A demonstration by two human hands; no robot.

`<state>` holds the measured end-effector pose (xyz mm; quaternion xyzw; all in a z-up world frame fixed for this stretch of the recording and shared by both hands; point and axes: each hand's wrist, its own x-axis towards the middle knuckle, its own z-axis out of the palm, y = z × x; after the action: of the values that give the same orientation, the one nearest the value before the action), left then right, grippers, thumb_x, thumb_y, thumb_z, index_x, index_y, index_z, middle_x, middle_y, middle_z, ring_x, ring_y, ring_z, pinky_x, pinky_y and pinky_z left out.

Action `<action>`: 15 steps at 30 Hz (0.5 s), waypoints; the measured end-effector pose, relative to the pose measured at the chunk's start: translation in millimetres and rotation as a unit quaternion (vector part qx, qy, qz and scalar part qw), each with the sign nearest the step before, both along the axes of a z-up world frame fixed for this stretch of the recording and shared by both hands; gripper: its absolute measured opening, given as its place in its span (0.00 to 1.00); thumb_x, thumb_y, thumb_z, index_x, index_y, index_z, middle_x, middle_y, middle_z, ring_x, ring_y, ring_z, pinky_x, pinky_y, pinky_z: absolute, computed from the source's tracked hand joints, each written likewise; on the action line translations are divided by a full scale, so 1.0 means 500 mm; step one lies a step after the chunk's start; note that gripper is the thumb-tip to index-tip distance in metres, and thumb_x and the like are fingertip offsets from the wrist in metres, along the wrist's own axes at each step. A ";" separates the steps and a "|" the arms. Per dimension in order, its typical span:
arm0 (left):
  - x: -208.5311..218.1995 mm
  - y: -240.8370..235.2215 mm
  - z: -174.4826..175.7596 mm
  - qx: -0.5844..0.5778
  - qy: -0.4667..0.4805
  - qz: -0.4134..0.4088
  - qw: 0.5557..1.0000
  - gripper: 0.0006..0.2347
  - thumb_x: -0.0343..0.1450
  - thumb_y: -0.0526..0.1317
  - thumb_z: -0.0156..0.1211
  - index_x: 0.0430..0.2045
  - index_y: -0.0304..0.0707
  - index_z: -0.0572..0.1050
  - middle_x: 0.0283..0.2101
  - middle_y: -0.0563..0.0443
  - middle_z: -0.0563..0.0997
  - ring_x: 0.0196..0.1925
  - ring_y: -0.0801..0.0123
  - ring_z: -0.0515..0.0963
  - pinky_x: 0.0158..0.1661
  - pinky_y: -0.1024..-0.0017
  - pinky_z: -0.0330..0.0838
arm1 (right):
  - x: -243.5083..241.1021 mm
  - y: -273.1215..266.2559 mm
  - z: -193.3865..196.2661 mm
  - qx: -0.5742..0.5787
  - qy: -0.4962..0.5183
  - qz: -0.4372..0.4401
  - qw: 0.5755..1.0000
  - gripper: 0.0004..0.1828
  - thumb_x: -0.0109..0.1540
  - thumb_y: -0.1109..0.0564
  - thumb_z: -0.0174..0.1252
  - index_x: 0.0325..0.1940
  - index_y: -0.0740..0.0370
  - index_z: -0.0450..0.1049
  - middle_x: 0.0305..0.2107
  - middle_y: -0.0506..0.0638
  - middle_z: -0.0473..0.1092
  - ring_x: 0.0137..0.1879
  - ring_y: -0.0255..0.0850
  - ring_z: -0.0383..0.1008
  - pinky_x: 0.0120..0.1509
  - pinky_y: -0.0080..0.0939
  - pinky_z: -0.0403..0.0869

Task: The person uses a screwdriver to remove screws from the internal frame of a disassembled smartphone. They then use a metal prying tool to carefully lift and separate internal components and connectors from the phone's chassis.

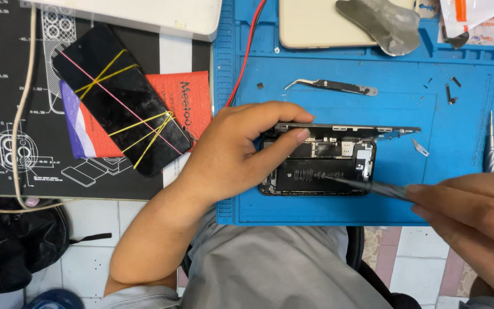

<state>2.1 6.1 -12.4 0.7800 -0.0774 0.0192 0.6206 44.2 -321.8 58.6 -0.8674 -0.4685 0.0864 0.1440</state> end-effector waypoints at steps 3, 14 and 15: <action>0.002 0.002 -0.004 -0.031 -0.012 -0.005 0.999 0.09 0.75 0.36 0.65 0.47 0.36 0.79 0.41 0.52 0.86 0.42 0.76 0.85 0.44 0.78 0.79 | 0.013 0.079 0.033 -0.034 -0.011 -0.002 0.999 0.16 0.53 0.59 0.70 0.46 0.56 0.83 0.30 0.47 0.77 0.30 0.38 0.74 0.34 0.39 0.71; -0.004 0.009 -0.005 -0.061 0.006 -0.004 0.998 0.09 0.76 0.39 0.65 0.47 0.37 0.81 0.42 0.51 0.87 0.44 0.75 0.86 0.46 0.78 0.79 | 0.043 0.230 0.058 0.022 -0.051 0.031 0.998 0.10 0.53 0.63 0.70 0.39 0.63 0.81 0.30 0.51 0.77 0.33 0.45 0.77 0.37 0.44 0.73; -0.004 0.009 -0.004 -0.062 0.005 -0.005 0.998 0.09 0.76 0.39 0.64 0.47 0.37 0.81 0.42 0.51 0.87 0.44 0.75 0.86 0.46 0.78 0.79 | 0.041 0.234 0.060 0.016 -0.054 0.031 0.998 0.10 0.53 0.62 0.70 0.38 0.63 0.81 0.30 0.51 0.77 0.33 0.45 0.77 0.36 0.44 0.73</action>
<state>0.0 10.7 -14.6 0.7395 -0.0768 0.0167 0.6686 64.8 -205.0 88.6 -0.8534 -0.5035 0.0369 0.1296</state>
